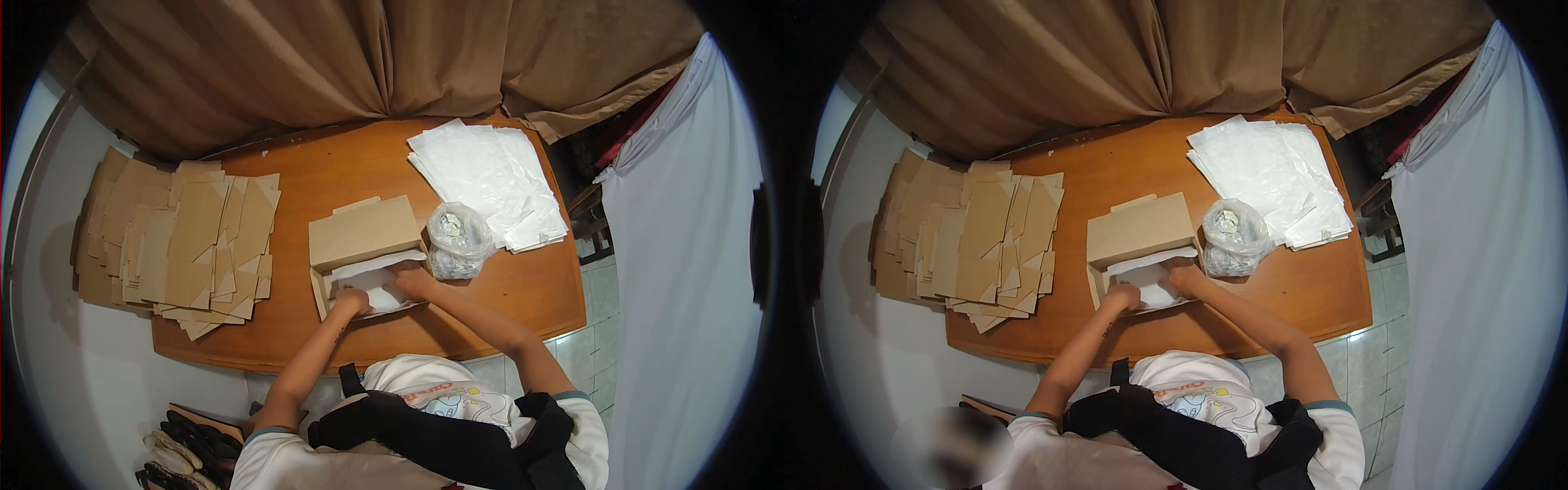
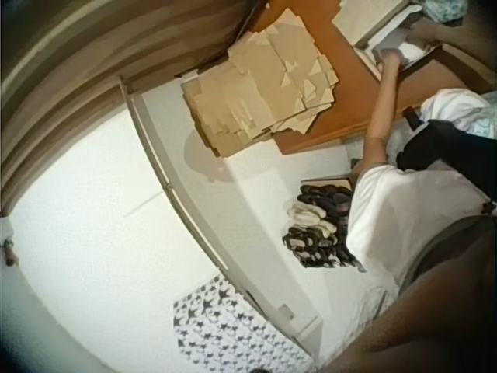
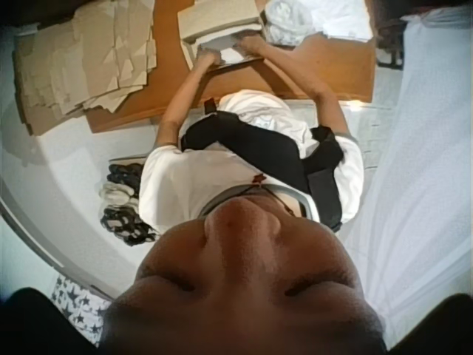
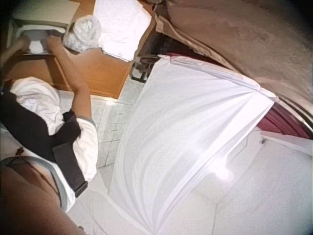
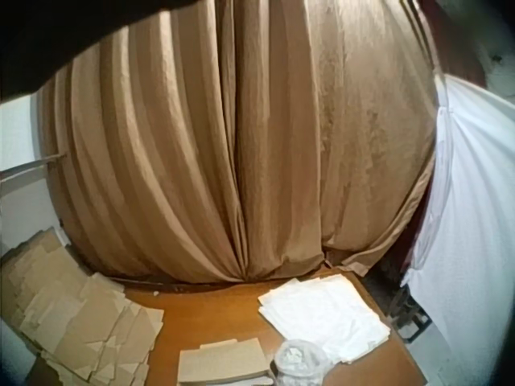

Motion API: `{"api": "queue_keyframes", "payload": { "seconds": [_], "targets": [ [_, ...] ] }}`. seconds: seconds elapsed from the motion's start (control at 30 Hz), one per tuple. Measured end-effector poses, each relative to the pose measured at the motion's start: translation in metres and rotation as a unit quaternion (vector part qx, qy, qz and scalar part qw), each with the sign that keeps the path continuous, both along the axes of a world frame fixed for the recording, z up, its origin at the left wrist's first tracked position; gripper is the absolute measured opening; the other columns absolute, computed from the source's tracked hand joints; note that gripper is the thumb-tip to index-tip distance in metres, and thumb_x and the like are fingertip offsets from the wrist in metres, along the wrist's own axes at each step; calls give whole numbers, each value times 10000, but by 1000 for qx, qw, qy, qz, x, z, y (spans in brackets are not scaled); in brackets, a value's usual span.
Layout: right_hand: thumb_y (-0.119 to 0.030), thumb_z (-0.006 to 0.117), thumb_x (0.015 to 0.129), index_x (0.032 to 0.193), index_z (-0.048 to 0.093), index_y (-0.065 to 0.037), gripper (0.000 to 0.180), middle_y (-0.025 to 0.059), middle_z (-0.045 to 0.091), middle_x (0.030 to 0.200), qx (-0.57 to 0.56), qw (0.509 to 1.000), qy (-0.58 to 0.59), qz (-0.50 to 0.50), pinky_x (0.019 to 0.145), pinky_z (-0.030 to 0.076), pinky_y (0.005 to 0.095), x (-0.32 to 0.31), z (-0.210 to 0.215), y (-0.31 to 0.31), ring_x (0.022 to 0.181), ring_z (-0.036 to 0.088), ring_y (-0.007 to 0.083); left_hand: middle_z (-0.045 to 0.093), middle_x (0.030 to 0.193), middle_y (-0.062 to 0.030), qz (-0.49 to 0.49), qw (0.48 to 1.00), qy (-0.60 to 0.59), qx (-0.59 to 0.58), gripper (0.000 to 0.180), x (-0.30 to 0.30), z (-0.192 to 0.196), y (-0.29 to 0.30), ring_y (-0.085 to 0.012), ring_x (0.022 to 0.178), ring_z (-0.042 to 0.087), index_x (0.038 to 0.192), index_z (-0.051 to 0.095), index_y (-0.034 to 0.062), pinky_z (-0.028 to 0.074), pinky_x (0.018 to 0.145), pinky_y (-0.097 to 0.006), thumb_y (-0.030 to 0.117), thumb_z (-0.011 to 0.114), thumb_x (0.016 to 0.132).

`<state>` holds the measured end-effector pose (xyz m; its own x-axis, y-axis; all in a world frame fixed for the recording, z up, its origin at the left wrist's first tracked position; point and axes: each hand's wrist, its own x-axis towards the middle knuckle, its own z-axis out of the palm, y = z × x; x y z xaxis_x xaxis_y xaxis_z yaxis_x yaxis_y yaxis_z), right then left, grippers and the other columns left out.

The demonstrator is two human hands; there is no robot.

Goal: The person assembles flat cardboard shoe boxes by hand, then places the assembled boxes onto a shelf.

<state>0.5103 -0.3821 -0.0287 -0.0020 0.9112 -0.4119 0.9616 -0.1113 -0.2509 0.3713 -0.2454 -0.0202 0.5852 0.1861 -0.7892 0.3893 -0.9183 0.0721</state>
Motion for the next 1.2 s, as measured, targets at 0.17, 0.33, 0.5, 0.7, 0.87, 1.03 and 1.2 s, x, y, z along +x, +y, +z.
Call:
{"api": "queue_keyframes", "payload": {
  "seconds": [0.17,0.33,0.5,0.7,0.87,1.03,1.2],
  "targets": [
    [-114,518,838,1175,603,-258,377,71,454,1371,96,993,-45,50,961,430,429,7,-27,-5,1203,484,248,605,1176,-175,9,997,57,-57,657,2,-21,-5,-351,1093,566,1077,657,40,440,928,-407,617,416,878],
    [-126,566,782,1172,594,-196,397,116,451,1350,127,991,45,13,1005,361,448,18,14,23,1255,420,277,509,1300,-207,40,989,67,-125,741,-10,-30,-3,-374,1212,469,1190,588,20,351,1027,-403,632,273,916],
    [-168,636,780,1254,514,-186,490,97,391,1400,352,934,-52,29,993,355,456,26,47,45,1267,395,300,426,1372,-216,93,977,80,-172,762,-17,-28,-5,-371,1301,361,1283,493,2,284,1075,-401,621,224,929],
    [-189,679,776,1339,422,-160,619,121,352,1414,348,937,-20,39,1023,318,482,34,22,55,1300,341,327,556,1224,-216,141,978,-107,-108,612,-19,5,-16,-370,1133,527,1052,616,-13,410,944,-442,541,393,918],
    [-215,706,760,1388,345,-140,729,112,445,1317,399,916,0,-42,1028,288,483,43,56,54,1209,425,309,603,988,-208,257,902,-332,104,390,-20,44,-12,-365,947,588,942,570,9,443,812,-476,353,670,786],
    [-216,720,760,1325,411,-160,647,77,634,988,337,926,46,-166,1005,278,476,66,61,34,1006,564,254,575,982,-126,301,790,-471,251,531,-28,40,-1,-311,916,563,1079,484,17,387,838,-406,255,773,703],
    [-201,729,755,1251,484,-175,554,46,650,848,340,894,154,-247,973,285,422,83,44,23,903,590,233,636,848,-66,354,728,-568,149,479,-31,21,32,-264,924,576,1113,472,56,313,909,-386,163,742,732]
  ]
}}
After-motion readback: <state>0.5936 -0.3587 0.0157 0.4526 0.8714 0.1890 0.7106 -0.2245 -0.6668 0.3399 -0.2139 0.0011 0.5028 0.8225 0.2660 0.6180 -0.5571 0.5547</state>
